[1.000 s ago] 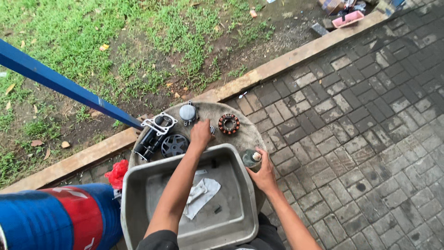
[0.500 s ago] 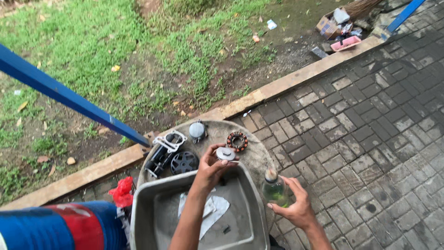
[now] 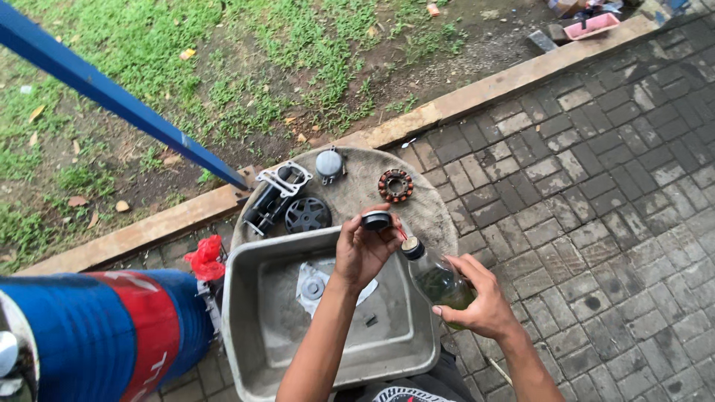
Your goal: The person cleans a small cylindrical mechanical part by wiping it with a white cloth and applying liquid from a green bottle. They then use a small metal tool to scrape the inside of the part while holding it over a plastic basin.
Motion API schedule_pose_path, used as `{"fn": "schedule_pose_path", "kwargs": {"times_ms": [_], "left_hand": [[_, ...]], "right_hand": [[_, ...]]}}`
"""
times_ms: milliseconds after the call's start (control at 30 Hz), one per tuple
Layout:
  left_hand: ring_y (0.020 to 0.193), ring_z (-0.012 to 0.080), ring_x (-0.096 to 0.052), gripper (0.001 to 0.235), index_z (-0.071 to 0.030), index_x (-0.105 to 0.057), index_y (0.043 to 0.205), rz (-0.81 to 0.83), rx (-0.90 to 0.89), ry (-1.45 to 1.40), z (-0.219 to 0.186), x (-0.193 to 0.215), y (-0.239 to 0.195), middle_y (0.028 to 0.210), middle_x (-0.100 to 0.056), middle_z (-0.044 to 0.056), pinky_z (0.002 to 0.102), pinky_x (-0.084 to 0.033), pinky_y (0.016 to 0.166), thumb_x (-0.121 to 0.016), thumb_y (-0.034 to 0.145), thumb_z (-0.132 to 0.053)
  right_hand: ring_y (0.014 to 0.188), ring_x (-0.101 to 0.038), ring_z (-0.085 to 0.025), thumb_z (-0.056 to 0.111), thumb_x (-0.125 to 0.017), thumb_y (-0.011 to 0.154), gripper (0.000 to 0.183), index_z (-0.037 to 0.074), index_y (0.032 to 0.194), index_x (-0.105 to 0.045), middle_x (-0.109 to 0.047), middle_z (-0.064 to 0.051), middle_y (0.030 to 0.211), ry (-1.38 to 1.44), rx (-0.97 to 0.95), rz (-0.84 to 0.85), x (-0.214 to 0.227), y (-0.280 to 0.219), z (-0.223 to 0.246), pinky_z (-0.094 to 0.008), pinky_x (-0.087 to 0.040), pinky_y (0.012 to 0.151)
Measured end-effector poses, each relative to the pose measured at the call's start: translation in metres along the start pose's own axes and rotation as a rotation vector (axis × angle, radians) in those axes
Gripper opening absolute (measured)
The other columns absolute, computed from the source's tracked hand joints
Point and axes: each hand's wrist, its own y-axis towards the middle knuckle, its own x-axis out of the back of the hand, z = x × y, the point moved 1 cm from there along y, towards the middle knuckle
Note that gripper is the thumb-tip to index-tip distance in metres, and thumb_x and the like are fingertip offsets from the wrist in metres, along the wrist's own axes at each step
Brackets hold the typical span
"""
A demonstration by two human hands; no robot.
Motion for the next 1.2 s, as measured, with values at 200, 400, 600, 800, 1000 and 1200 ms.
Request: {"fn": "schedule_pose_path", "kwargs": {"times_ms": [200,400,600,800,1000,1200], "left_hand": [[0.090,0.0312,-0.066,0.049,-0.004,-0.063,0.127,-0.054,0.021,-0.046,-0.004,0.001,-0.019,0.111,-0.066,0.024,0.039,-0.052,0.084,-0.050,0.103,-0.044],[0.096,0.0316,-0.072,0.061,-0.008,-0.061,0.138,-0.048,-0.030,0.043,0.003,0.021,-0.029,0.114,-0.066,0.024,0.040,-0.058,0.086,-0.037,0.105,-0.053],[0.096,0.0320,-0.072,0.062,-0.009,-0.058,0.142,-0.051,-0.094,0.104,0.000,0.023,-0.045,0.118,-0.065,0.028,0.039,-0.058,0.087,-0.037,0.105,-0.055],[0.081,0.0283,-0.075,0.061,-0.004,-0.055,0.143,-0.160,-0.200,0.254,-0.006,0.046,-0.069,0.115,-0.070,0.028,0.035,-0.062,0.077,-0.035,0.110,-0.051],[0.075,0.0259,-0.076,0.060,-0.006,-0.056,0.140,-0.369,-0.184,0.322,0.000,0.109,-0.112,0.117,-0.072,0.027,0.034,-0.062,0.070,-0.032,0.110,-0.053],[0.082,0.0249,-0.078,0.041,-0.013,-0.056,0.127,-0.492,-0.143,0.279,0.012,0.158,-0.160,0.124,-0.071,0.023,0.033,-0.062,0.070,-0.035,0.110,-0.043]], "right_hand": [[0.103,-0.064,-0.013,0.034,-0.095,0.054,0.086,0.012,0.133,-0.067,-0.065,-0.002,0.114,0.012,-0.027,0.050,-0.012,-0.003,0.013,-0.028,-0.054,0.083],[0.089,-0.070,-0.023,0.028,-0.100,0.050,0.085,0.010,0.128,-0.072,-0.069,-0.011,0.096,0.079,0.049,0.022,-0.020,-0.005,0.022,-0.044,-0.062,0.080],[0.089,-0.069,-0.024,0.028,-0.098,0.050,0.087,0.011,0.130,-0.071,-0.069,-0.011,0.099,0.060,0.016,0.061,-0.020,-0.017,0.031,-0.044,-0.061,0.083],[0.098,-0.073,-0.032,0.030,-0.092,0.058,0.078,0.009,0.129,-0.070,-0.072,-0.017,0.104,-0.040,0.008,0.166,-0.023,-0.033,0.070,-0.048,-0.058,0.086],[0.108,-0.074,-0.040,0.032,-0.087,0.063,0.077,0.007,0.133,-0.067,-0.077,-0.024,0.110,-0.146,-0.224,0.387,-0.042,-0.044,0.083,-0.050,-0.056,0.090],[0.112,-0.073,-0.041,0.043,-0.081,0.071,0.078,0.004,0.136,-0.064,-0.077,-0.026,0.115,-0.303,-0.367,0.566,-0.071,-0.049,0.119,-0.051,-0.055,0.094]]}}
